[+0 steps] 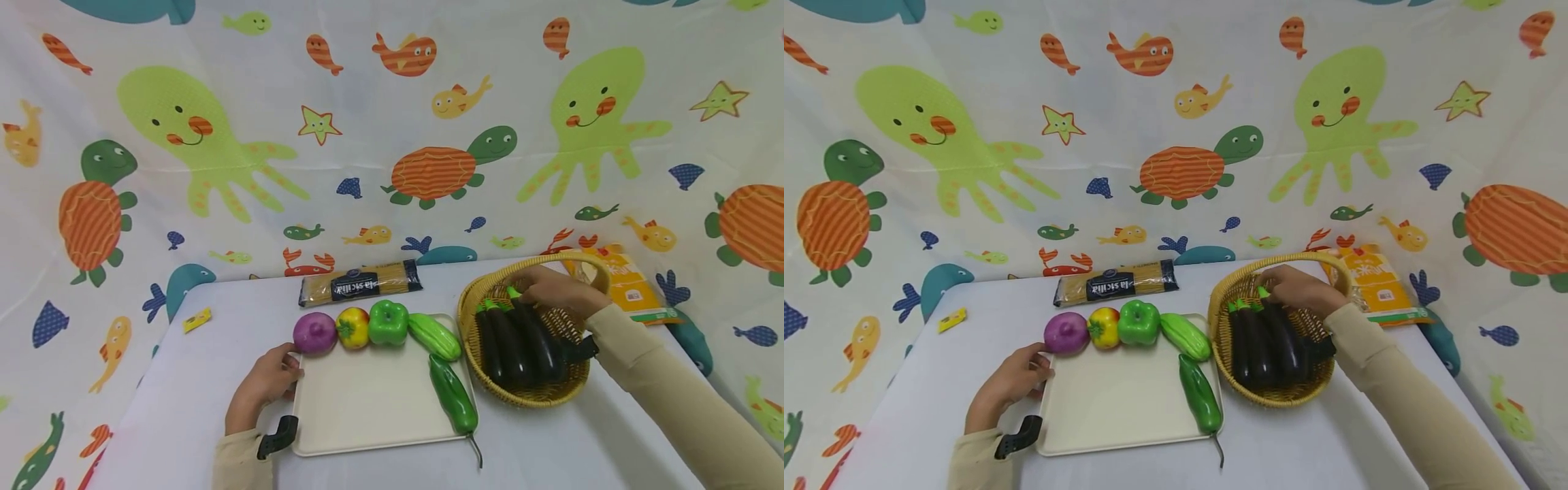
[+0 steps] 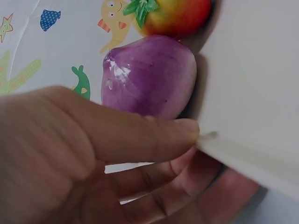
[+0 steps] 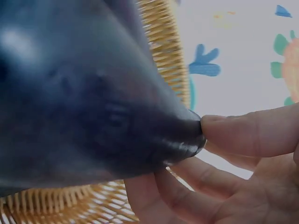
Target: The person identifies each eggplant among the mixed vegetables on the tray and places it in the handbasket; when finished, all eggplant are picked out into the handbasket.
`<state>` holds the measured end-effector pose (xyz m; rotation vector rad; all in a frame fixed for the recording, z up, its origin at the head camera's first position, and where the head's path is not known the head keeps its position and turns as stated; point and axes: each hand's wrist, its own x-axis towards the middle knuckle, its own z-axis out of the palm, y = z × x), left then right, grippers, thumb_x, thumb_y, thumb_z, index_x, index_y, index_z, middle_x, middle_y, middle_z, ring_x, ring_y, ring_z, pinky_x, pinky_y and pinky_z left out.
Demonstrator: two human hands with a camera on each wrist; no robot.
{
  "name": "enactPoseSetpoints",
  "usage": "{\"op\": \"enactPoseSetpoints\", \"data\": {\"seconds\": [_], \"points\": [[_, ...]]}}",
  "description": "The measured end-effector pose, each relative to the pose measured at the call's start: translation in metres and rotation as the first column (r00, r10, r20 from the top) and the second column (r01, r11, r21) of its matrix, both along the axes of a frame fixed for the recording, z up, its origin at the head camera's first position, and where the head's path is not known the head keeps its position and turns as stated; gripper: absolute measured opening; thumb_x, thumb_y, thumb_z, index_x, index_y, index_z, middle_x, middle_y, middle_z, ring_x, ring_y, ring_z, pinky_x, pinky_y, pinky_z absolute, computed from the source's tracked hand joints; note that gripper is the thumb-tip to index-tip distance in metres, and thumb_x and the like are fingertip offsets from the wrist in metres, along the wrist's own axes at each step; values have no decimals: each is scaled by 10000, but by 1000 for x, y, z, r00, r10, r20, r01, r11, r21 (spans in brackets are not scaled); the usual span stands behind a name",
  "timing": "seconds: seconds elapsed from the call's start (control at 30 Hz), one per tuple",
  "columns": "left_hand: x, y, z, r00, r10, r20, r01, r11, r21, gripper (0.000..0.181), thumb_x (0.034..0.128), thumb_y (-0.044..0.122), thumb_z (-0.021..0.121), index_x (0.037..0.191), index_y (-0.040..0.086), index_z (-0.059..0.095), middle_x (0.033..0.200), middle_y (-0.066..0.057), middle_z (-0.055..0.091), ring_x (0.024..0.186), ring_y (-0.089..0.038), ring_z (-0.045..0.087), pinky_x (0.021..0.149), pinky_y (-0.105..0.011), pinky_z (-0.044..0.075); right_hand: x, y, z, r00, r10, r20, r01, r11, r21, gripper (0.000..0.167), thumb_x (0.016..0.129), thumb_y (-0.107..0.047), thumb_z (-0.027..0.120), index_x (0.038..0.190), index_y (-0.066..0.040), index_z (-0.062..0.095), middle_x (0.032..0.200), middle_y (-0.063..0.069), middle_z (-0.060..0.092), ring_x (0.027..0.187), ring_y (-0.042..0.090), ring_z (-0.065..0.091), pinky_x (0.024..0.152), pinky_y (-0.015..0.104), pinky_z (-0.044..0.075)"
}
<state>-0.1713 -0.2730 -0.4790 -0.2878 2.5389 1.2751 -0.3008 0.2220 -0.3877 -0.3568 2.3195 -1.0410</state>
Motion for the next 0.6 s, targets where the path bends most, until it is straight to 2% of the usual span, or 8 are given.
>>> {"op": "enactPoseSetpoints", "data": {"seconds": [0.13,0.27,0.43,0.6], "points": [[0,-1,-1,1000,-1,0,1,1000,0,431,917,-72,601,1330,-114,487,998,-175,567,738,-220,620,573,-368,625,-6,-3,-9,999,-5,43,5,1000,14,475,945,-42,548,1410,52,517,1434,323,466,1235,438,514,880,462,598],[0,-2,-1,1000,-2,-3,2,1000,-8,431,915,-75,604,1329,-114,492,986,-168,567,746,-222,612,574,-367,624,-14,-7,-15,998,12,54,-14,999,34,415,931,-20,539,1340,38,583,1267,228,563,1046,307,552,772,393,590],[1,-1,-1,1000,-2,-25,2,1000,11,439,903,-96,598,1327,-133,493,959,-172,557,742,-228,609,565,-373,628,-22,-9,-20,995,33,97,-40,997,71,394,930,-4,522,1312,24,615,1141,151,574,945,249,558,773,376,597],[1,-1,-1,1000,-5,-31,5,1000,7,423,904,-93,599,1313,-130,500,957,-169,559,734,-224,608,564,-368,627,-27,-9,-23,991,42,123,-55,993,105,371,948,-24,549,1311,1,623,1142,139,580,951,246,569,798,380,604]]}}
